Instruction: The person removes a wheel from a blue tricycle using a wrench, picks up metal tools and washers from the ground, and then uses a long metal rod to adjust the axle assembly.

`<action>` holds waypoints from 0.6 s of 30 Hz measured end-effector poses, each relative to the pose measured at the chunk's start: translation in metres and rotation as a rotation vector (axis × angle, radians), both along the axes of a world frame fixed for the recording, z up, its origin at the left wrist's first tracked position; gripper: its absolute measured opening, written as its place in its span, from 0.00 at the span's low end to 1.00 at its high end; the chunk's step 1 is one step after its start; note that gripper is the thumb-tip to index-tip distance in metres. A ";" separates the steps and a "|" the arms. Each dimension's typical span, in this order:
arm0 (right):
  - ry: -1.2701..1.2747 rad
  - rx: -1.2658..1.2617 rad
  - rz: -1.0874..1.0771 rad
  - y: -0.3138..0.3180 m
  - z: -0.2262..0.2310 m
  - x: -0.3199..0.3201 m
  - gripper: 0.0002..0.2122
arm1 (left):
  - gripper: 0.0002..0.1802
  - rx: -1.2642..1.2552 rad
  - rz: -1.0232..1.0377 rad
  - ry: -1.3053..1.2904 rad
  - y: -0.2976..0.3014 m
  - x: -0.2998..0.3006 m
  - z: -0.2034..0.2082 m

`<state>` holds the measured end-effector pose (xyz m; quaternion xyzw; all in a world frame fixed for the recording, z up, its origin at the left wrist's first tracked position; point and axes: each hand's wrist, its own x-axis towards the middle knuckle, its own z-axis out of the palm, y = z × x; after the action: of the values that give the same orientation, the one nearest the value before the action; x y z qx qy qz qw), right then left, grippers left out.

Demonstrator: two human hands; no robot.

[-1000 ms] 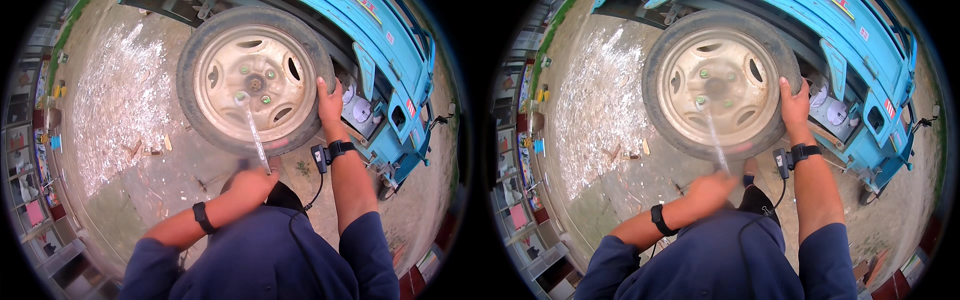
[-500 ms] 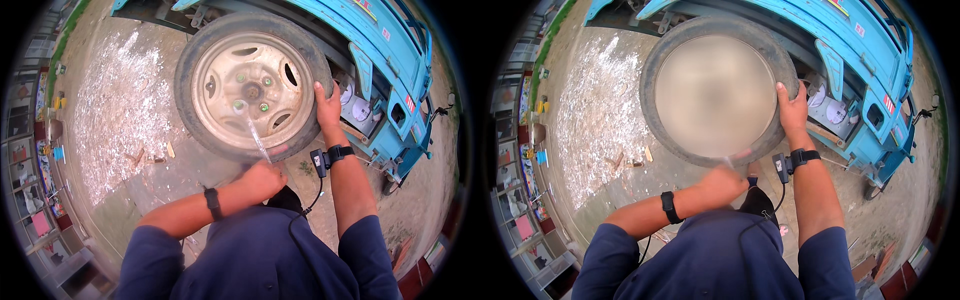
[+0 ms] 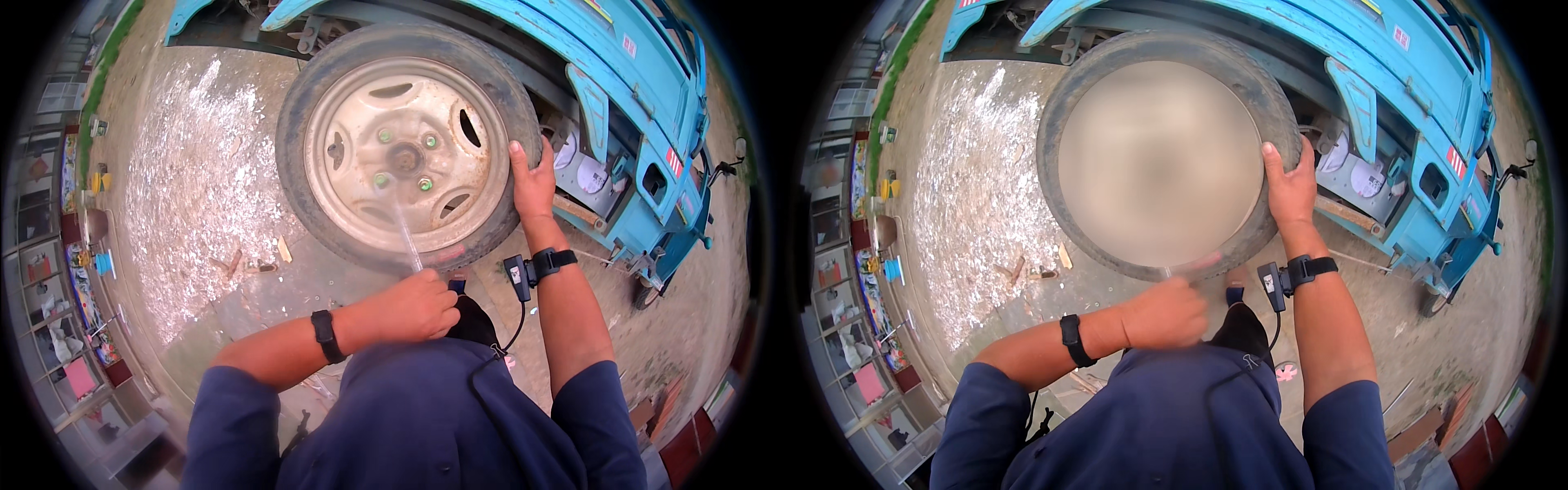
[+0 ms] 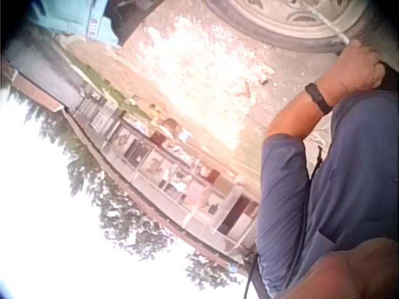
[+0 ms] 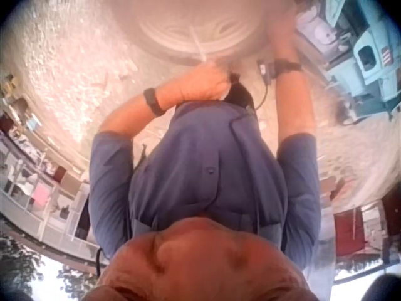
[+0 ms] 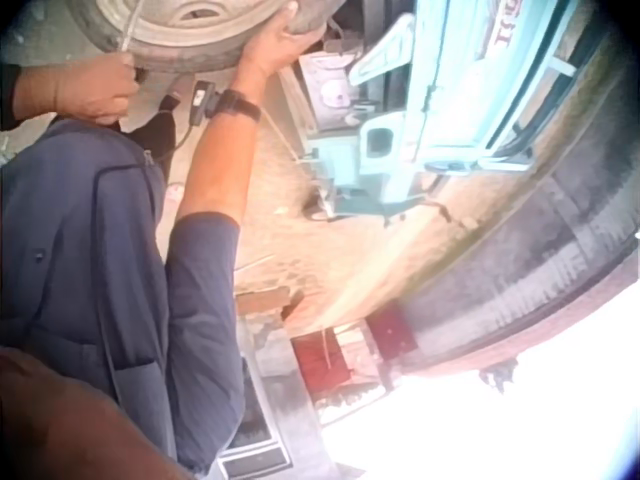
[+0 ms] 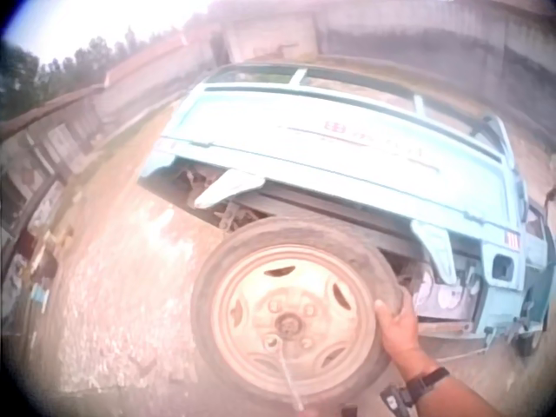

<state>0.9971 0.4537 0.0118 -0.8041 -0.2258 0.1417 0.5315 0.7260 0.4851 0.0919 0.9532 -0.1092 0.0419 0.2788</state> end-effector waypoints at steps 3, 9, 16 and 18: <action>0.002 0.006 -0.011 0.002 -0.004 0.003 0.40 | 0.12 -0.057 0.012 -0.046 0.001 0.010 0.005; 0.026 -0.008 0.029 0.006 0.007 0.006 0.40 | 0.15 -0.126 0.136 -0.191 -0.011 0.018 -0.007; 0.067 0.004 -0.014 0.000 0.003 -0.002 0.40 | 0.16 -0.224 0.164 -0.193 0.007 0.000 0.029; 0.106 0.028 -0.016 -0.002 0.000 -0.004 0.40 | 0.16 -0.227 0.196 -0.233 0.004 0.019 0.031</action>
<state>0.9930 0.4517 0.0118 -0.7896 -0.1929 0.1766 0.5551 0.7445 0.4892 0.1227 0.9104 -0.0418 0.1908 0.3646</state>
